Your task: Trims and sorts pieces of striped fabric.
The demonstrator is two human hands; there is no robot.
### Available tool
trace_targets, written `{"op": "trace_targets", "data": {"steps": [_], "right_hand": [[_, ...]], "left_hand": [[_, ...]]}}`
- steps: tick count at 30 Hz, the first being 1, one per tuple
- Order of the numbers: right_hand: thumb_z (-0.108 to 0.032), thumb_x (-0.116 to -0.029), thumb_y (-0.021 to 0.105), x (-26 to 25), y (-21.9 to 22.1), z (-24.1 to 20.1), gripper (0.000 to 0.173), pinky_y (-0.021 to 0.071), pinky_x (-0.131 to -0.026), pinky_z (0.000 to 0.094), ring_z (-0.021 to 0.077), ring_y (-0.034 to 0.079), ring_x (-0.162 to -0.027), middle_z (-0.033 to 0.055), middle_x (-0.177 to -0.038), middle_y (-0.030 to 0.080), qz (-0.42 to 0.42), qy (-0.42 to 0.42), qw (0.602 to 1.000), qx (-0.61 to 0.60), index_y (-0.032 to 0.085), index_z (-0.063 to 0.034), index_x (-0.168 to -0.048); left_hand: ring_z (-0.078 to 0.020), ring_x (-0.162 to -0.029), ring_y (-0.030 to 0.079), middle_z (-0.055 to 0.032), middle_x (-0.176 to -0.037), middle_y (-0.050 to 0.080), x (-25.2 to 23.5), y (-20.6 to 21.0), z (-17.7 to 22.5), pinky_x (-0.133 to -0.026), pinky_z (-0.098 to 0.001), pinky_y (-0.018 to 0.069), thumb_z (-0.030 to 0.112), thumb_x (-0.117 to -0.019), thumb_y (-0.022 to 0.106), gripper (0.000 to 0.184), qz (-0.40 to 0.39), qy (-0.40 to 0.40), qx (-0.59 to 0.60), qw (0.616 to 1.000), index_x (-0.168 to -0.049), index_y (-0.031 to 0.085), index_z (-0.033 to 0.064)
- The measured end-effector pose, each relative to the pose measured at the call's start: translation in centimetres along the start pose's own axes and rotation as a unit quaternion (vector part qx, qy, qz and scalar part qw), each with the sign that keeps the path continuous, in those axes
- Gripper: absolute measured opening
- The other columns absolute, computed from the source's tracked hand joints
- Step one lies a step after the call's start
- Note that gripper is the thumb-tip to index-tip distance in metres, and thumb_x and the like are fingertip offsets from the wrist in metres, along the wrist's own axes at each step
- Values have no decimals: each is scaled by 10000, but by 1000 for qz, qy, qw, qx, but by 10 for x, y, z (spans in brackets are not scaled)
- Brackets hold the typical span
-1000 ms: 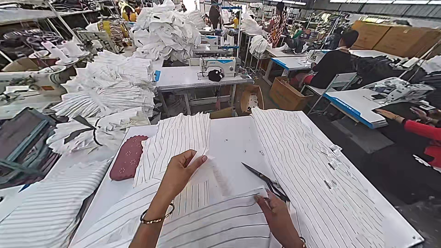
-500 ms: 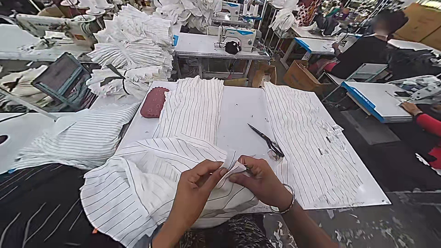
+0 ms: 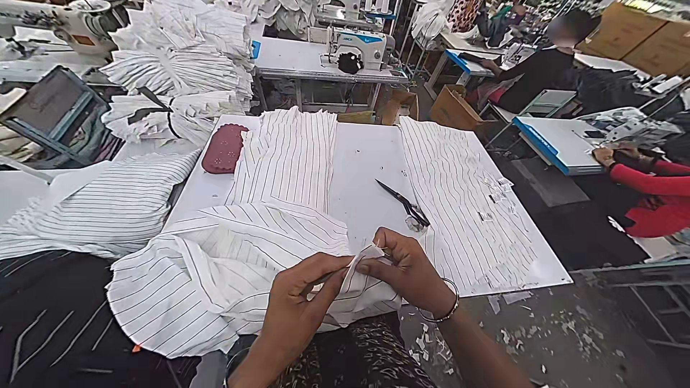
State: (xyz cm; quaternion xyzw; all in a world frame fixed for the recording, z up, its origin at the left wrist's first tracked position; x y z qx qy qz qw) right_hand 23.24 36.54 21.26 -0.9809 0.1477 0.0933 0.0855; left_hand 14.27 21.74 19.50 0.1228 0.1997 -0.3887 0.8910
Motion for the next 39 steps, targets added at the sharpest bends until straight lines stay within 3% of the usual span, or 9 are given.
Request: {"op": "trace_targets", "data": {"steps": [4, 8, 14, 18, 24, 27, 30, 34, 39], "right_hand": [[-130, -869, 793, -2, -1, 5, 262, 481, -585, 98, -92, 598, -611, -149, -687, 663, 32, 36, 998, -38, 545, -144, -951], [-147, -946, 716, -6, -2, 1, 323, 479, -583, 103, -94, 566, -602, -123, -721, 670, -23, 59, 998, -25, 623, -2, -1219], [-182, -940, 725, -11, -20, -5, 224, 477, -718, 125, -49, 620, -776, 51, -825, 721, -98, 10, 985, 139, 734, 40, -911], [-194, -908, 763, -10, -49, 2, 176, 514, -773, 133, -31, 672, -827, 41, -872, 764, -79, 4, 978, 195, 790, -22, -928], [-149, -911, 751, -12, -33, 74, 181, 555, -802, 252, 97, 714, -860, 122, -929, 770, -57, 87, 984, 143, 789, 19, -968], [-151, -969, 663, 1, -54, 144, 214, 532, -896, 420, 237, 711, -968, 169, -1033, 756, -78, 207, 952, 211, 778, 8, -1055], [-145, -1038, 532, 17, -124, 184, 297, 472, -1060, 496, 366, 644, -1182, 229, -1224, 693, 52, 269, 898, 345, 718, 18, -1202], [-115, -1047, 483, 21, -182, 215, 459, 351, -1191, 458, 413, 432, -1426, 288, -1517, 445, 111, 378, 800, 453, 459, 57, -1472], [-341, -1016, 554, 13, -171, 217, 529, 474, -1020, 562, 406, 588, -1256, 275, -1358, 575, 2, 496, 735, 463, 530, 61, -1360]], "left_hand": [[23, -939, 702, 115, -1007, 751, -3, 2, 3, -843, -160, 591, 276, -974, 695, 139, -1, 30, -26, 999, -1055, 766, 189], [36, -927, 683, 106, -966, 744, -11, -1, 4, -846, -137, 563, 265, -952, 708, 116, 33, 40, -102, 993, -1003, 758, 174], [66, -796, 631, 145, -868, 672, -22, 0, -18, -717, -93, 533, 287, -929, 726, 99, 68, -5, -75, 995, -973, 763, 206], [51, -820, 691, 164, -898, 749, -30, 1, -36, -763, -133, 576, 271, -931, 723, 85, 72, -60, -18, 995, -977, 770, 216], [-29, -708, 714, 48, -787, 747, -31, 16, -87, -651, -194, 599, 94, -992, 510, 210, 56, -309, 146, 938, -942, 712, 125], [-38, -714, 730, 6, -811, 775, -23, 22, -103, -649, -194, 600, 78, -1020, 451, 267, 22, -366, 200, 908, -942, 704, 113], [-46, -710, 738, -13, -815, 782, -18, 23, -105, -647, -194, 602, 108, -1023, 476, 255, 2, -381, 255, 889, -936, 714, 131], [-49, -702, 738, -20, -810, 780, -17, 21, -103, -639, -196, 604, 177, -995, 582, 176, -5, -359, 268, 894, -920, 738, 145], [-49, -715, 732, -5, -812, 773, -23, 15, -94, -658, -200, 601, 131, -988, 557, 171, -13, -322, 207, 924, -933, 719, 124]]}}
Point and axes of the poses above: each hand's wrist, its own x-axis away from the middle knuckle, its own y-axis out of the palm, z = x × y, the point moved 6 cm from there along -x, towards the middle knuckle
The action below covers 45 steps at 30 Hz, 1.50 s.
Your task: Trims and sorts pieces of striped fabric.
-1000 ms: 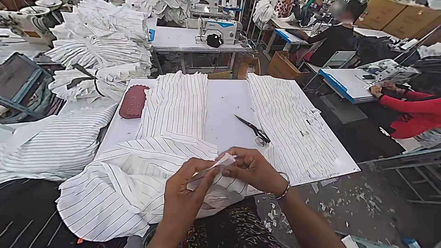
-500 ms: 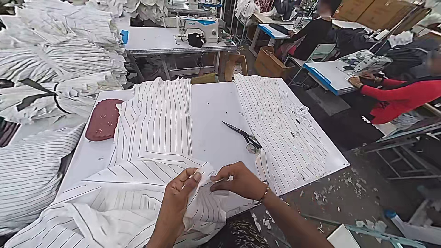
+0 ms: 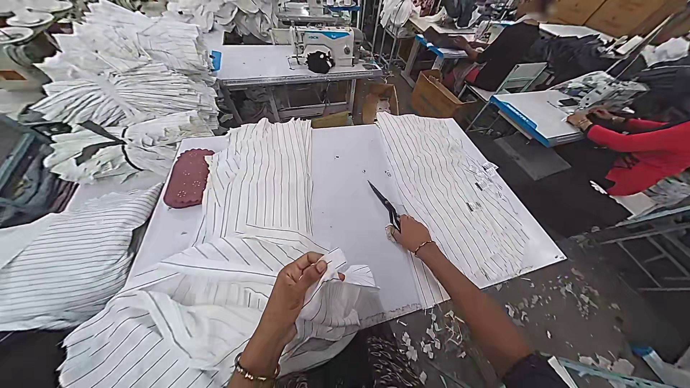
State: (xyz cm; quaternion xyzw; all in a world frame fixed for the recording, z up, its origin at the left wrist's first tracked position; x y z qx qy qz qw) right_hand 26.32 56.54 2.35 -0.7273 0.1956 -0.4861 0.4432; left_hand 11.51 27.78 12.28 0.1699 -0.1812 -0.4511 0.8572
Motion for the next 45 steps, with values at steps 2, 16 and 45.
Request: {"op": "trace_targets", "data": {"steps": [2, 16, 45], "right_hand": [[-274, -1025, 586, 9, 3, -2, 394, 493, -913, 506, 337, 648, -1029, 242, -1104, 661, -55, -52, 990, -119, 626, 88, -1174], [-707, -826, 692, 231, 39, 5, 595, 387, -554, 133, -65, 456, -592, -143, -708, 475, -250, -336, 821, -389, 524, -160, -989], [-497, -894, 745, 215, 24, -42, 423, 352, -514, 148, -62, 443, -539, -122, -618, 473, -121, -368, 838, -386, 557, -117, -903]], "left_hand": [[-47, -717, 727, 3, -807, 767, 3, -2, 7, -666, -205, 602, 84, -992, 515, 194, 6, 12, -25, 1000, -949, 703, 103], [8, -719, 681, 85, -793, 728, 6, 5, 32, -685, -164, 569, 54, -987, 562, 136, 1, 74, -115, 991, -960, 685, 108], [72, -587, 575, 129, -688, 671, 4, 31, 37, -543, -102, 444, 116, -969, 642, 31, 34, 134, -229, 964, -976, 659, 91]]}}
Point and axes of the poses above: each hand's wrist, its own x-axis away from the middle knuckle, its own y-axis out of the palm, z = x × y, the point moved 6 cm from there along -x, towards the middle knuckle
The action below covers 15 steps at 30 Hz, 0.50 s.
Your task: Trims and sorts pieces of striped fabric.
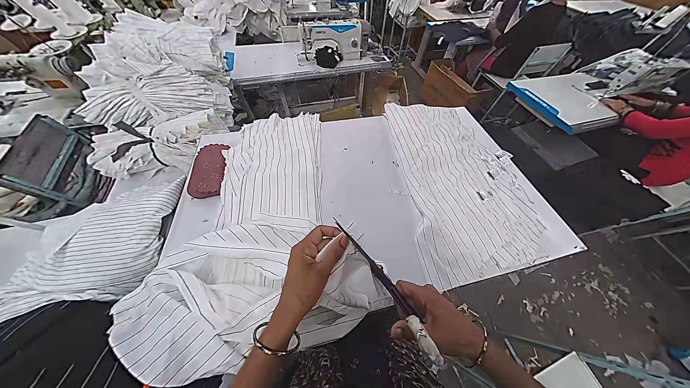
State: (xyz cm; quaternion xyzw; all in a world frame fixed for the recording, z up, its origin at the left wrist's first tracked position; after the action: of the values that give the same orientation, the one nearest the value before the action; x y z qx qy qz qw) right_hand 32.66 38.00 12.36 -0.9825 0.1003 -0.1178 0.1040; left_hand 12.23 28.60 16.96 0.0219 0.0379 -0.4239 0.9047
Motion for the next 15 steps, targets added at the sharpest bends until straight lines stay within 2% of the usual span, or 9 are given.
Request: {"op": "trace_targets", "data": {"steps": [3, 6, 8, 10, 11, 12, 14, 15], "right_hand": [[-434, -902, 752, -8, -1, 0, 408, 352, -489, 156, -48, 456, -517, -69, -589, 512, 52, -41, 998, 22, 607, -54, -868], [-376, -896, 767, -17, -4, -2, 383, 391, -478, 157, -35, 501, -498, -28, -581, 565, 87, -52, 994, 33, 628, -23, -843], [-356, -891, 774, -26, -7, 1, 364, 369, -482, 153, -42, 481, -502, -36, -584, 558, 100, -46, 994, 21, 635, -22, -852], [-329, -889, 777, -40, -14, 16, 302, 400, -500, 161, -45, 498, -512, -72, -599, 571, 123, -3, 992, 4, 647, -58, -862], [-330, -893, 767, -49, -22, 28, 274, 450, -514, 187, -22, 536, -517, -79, -609, 588, 137, 43, 989, 22, 646, -86, -865], [-323, -899, 750, -59, -33, 43, 265, 483, -547, 246, 36, 571, -539, -46, -625, 600, 153, 99, 981, 70, 647, -80, -871], [-196, -894, 702, -75, -57, 72, 228, 482, -669, 455, 252, 622, -679, 129, -729, 642, 192, 199, 944, 182, 687, 24, -954], [-172, -896, 690, -81, -69, 86, 237, 496, -739, 522, 328, 663, -775, 186, -811, 683, 209, 240, 922, 220, 705, 35, -1011]], "left_hand": [[70, -551, 547, 132, -665, 654, -9, -2, -4, -510, -100, 420, 105, -963, 632, 37, 9, 0, 25, 1000, -980, 664, 95], [85, -547, 537, 145, -674, 654, -18, -4, -3, -502, -91, 415, 88, -958, 616, 56, 11, 4, 30, 999, -991, 660, 97], [86, -539, 530, 146, -667, 652, -26, -4, -5, -495, -91, 406, 82, -957, 610, 61, 17, 0, 37, 999, -985, 662, 99], [71, -558, 557, 130, -677, 666, -34, -4, -12, -513, -102, 431, 83, -959, 612, 61, 27, -11, 47, 998, -982, 668, 89], [63, -580, 584, 121, -693, 682, -37, -4, -15, -534, -109, 458, 88, -958, 616, 61, 30, -19, 48, 998, -985, 671, 85], [60, -594, 597, 116, -704, 690, -38, -4, -18, -547, -116, 472, 87, -952, 622, 63, 34, -26, 49, 998, -984, 676, 79], [58, -630, 614, 112, -729, 696, -35, -7, -20, -585, -127, 496, 77, -939, 634, 63, 40, -44, 38, 997, -977, 684, 70], [56, -654, 623, 107, -745, 700, -32, -10, -20, -616, -139, 511, 65, -935, 637, 68, 37, -54, 32, 997, -978, 689, 58]]}}
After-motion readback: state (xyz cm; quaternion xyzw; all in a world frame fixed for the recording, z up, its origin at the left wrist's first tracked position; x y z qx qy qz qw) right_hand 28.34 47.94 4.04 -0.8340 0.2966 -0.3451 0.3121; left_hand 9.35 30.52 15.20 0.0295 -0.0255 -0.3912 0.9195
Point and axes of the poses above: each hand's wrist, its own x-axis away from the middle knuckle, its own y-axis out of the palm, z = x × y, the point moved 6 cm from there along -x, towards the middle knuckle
